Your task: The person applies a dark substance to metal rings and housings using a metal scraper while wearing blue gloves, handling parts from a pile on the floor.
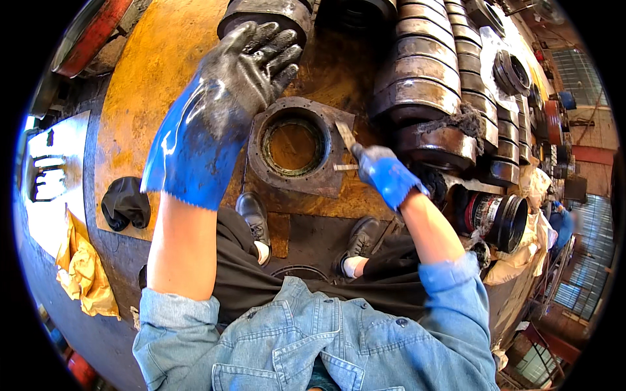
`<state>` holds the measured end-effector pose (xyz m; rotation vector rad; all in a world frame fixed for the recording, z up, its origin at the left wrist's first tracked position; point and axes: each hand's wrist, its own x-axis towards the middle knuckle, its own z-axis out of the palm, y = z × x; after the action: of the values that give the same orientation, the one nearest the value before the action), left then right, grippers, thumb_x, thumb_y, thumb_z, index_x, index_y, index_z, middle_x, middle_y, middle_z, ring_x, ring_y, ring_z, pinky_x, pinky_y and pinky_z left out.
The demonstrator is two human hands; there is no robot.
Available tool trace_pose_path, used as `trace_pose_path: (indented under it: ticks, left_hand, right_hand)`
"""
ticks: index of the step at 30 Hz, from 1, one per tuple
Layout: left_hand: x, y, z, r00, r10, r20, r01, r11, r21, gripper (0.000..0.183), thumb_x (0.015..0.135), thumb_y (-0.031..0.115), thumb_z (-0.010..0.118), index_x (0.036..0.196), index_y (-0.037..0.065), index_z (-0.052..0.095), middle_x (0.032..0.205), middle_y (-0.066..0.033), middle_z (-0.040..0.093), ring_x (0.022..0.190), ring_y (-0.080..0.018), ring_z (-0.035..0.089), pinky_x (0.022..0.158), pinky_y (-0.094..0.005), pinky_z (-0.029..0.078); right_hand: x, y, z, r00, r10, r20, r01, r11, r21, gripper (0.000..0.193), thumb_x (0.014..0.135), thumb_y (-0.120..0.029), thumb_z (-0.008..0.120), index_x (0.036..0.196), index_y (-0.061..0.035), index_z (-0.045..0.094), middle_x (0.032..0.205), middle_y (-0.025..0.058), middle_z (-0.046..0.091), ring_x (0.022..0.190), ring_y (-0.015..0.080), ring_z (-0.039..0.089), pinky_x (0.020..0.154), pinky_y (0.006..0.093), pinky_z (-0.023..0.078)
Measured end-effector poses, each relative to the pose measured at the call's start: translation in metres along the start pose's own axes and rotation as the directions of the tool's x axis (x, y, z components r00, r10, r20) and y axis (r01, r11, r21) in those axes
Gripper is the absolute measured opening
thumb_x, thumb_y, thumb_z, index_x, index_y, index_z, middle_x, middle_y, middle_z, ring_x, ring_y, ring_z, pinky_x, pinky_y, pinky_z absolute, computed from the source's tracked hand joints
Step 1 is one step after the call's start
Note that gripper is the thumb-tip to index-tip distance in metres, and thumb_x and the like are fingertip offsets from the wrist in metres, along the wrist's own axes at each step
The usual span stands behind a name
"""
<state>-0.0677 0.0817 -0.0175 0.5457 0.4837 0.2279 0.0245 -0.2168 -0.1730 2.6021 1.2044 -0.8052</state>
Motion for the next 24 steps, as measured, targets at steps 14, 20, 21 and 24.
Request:
trace_pose_path:
  ticks: [14, 20, 21, 24]
  left_hand:
    - [0.004, 0.006, -0.006, 0.998, -0.055, -0.033, 0.052, 0.995, -0.091, 0.052, 0.106, 0.040, 0.036, 0.144, 0.006, 0.042, 0.145, -0.0185, 0.050, 0.133, -0.0353, 0.048, 0.111, -0.0514, 0.036]
    - [0.004, 0.009, -0.019, 1.000, 0.023, -0.011, -0.023, 0.999, -0.040, 0.051, 0.106, 0.040, 0.036, 0.145, 0.008, 0.042, 0.143, -0.0185, 0.052, 0.129, -0.0352, 0.052, 0.108, -0.0510, 0.040]
    - [0.003, 0.008, -0.014, 1.000, 0.023, 0.009, -0.022, 0.999, -0.033, 0.051, 0.106, 0.040, 0.036, 0.145, 0.008, 0.043, 0.142, -0.0184, 0.052, 0.129, -0.0351, 0.052, 0.108, -0.0509, 0.040]
    - [0.006, 0.009, -0.011, 1.000, 0.007, 0.020, -0.006, 0.999, -0.051, 0.051, 0.105, 0.040, 0.037, 0.144, 0.008, 0.044, 0.142, -0.0183, 0.052, 0.129, -0.0351, 0.052, 0.107, -0.0511, 0.041]
  right_hand:
    - [0.051, -0.010, -0.028, 0.979, 0.040, 0.202, 0.006, 0.975, -0.221, 0.036, 0.102, -0.023, 0.042, 0.134, -0.0139, 0.056, 0.105, 0.0133, 0.072, 0.097, 0.0322, 0.070, 0.077, 0.0453, 0.056]
    - [0.033, -0.003, -0.045, 0.960, -0.066, 0.272, 0.147, 0.945, -0.292, 0.039, 0.099, -0.021, 0.046, 0.137, -0.0161, 0.052, 0.107, 0.0166, 0.072, 0.099, 0.0353, 0.070, 0.079, 0.0475, 0.055]
    - [0.031, -0.002, -0.049, 0.957, -0.081, 0.279, 0.166, 0.941, -0.294, 0.037, 0.101, -0.024, 0.043, 0.135, -0.0142, 0.054, 0.107, 0.0166, 0.072, 0.099, 0.0355, 0.069, 0.081, 0.0479, 0.055]
    - [0.035, -0.005, -0.047, 0.983, -0.061, 0.173, 0.088, 0.984, -0.157, 0.044, 0.107, -0.034, 0.029, 0.127, -0.0113, 0.061, 0.108, 0.0180, 0.071, 0.102, 0.0368, 0.068, 0.084, 0.0497, 0.053]
